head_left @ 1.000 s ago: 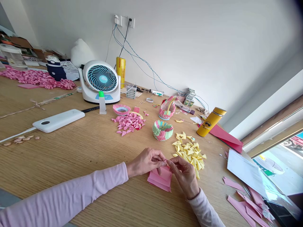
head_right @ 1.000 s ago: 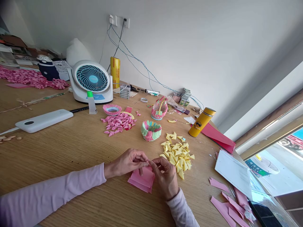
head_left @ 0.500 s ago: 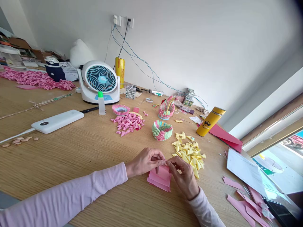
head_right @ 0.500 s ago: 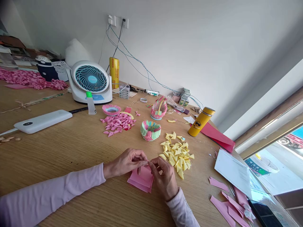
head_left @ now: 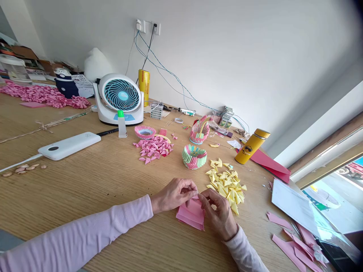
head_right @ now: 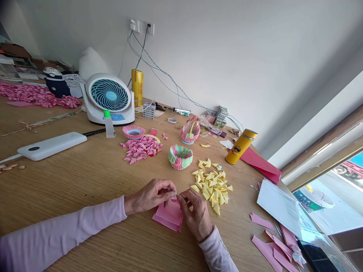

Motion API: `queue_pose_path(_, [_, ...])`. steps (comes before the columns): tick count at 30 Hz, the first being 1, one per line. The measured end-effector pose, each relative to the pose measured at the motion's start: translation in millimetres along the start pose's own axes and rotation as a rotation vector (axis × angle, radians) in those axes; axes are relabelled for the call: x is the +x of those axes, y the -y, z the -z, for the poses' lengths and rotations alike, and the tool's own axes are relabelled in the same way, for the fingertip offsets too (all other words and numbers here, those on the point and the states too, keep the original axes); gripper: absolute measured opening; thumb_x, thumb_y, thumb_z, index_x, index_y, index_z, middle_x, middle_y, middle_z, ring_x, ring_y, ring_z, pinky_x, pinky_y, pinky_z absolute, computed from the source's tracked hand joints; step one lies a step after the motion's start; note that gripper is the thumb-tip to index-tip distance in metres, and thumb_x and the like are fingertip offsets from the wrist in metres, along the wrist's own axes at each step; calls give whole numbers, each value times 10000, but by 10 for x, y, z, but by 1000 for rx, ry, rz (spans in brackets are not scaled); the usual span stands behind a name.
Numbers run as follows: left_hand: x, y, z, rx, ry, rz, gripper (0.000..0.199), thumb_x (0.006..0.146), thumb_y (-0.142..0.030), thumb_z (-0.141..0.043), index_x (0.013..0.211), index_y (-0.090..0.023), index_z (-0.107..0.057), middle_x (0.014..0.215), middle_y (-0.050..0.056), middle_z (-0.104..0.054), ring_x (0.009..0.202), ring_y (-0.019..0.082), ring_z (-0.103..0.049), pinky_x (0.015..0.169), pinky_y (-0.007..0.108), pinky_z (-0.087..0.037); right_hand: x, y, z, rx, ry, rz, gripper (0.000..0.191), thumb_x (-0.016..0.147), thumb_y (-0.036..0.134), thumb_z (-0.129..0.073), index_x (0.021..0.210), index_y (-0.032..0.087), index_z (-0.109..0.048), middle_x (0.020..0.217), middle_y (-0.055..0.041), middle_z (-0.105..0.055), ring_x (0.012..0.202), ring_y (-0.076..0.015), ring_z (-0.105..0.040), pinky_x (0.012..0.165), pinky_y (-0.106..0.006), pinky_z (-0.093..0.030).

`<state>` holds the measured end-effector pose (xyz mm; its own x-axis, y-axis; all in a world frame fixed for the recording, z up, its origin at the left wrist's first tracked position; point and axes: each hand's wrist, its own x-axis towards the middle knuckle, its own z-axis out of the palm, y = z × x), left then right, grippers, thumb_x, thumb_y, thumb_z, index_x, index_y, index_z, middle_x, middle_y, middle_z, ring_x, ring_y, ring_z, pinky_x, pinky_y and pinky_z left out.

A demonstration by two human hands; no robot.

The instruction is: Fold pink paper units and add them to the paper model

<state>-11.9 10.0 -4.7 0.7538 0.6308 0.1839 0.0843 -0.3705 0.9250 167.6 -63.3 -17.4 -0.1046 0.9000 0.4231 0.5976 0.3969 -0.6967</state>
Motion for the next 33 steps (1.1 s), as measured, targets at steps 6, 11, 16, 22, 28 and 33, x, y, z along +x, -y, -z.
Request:
queue_pose_path(6, [7, -7, -19, -54, -24, 12, 307, 851, -427, -540, 868, -129, -614, 668, 7, -624, 560, 93, -560, 557, 190, -417, -3, 14, 3, -14, -48, 31, 215, 917, 283, -494, 730, 207, -568, 672, -32, -581, 589, -158, -532, 533, -270, -437])
queue_pose_path(11, [16, 12, -29, -135, -18, 38, 353, 813, -456, -582, 891, -115, -627, 776, 56, -679, 587, 104, -583, 589, 216, -457, -8, -4, -3, 34, -65, -12, 196, 915, 298, -502, 767, 202, -588, 707, -35, -601, 612, -160, -554, 530, -262, -450])
queue_pose_path(16, [4, 23, -24, -82, -2, 30, 301, 839, -407, -561, 859, -114, -627, 720, 47, -669, 606, 111, -593, 582, 207, -446, -8, 4, -15, 65, -58, -36, 143, 895, 296, -543, 840, 195, -628, 772, -50, -652, 640, -166, -592, 546, -268, -480])
queue_pose_path(22, [4, -35, -28, -79, 1, 21, 336, 832, -437, -566, 893, -115, -641, 769, 52, -684, 589, 100, -580, 588, 206, -447, -17, -6, -29, 99, -98, -55, 182, 891, 318, -550, 788, 189, -626, 692, -31, -617, 577, -148, -569, 538, -266, -486])
queue_pose_path(28, [9, -26, -17, 36, -69, 13, 331, 824, -441, -577, 884, -130, -673, 742, 34, -670, 575, 93, -552, 567, 195, -424, -19, -8, -25, 88, -126, -76, 183, 889, 333, -552, 837, 188, -651, 724, -44, -639, 587, -149, -570, 547, -267, -494])
queue_pose_path(33, [3, -33, -12, 22, -86, -51, 257, 819, -378, -597, 797, -134, -674, 1011, 106, -671, 938, 190, -614, 694, 222, -464, -20, -20, -39, 84, -89, -61, 165, 887, 318, -553, 850, 185, -644, 718, -43, -648, 580, -152, -580, 532, -265, -491])
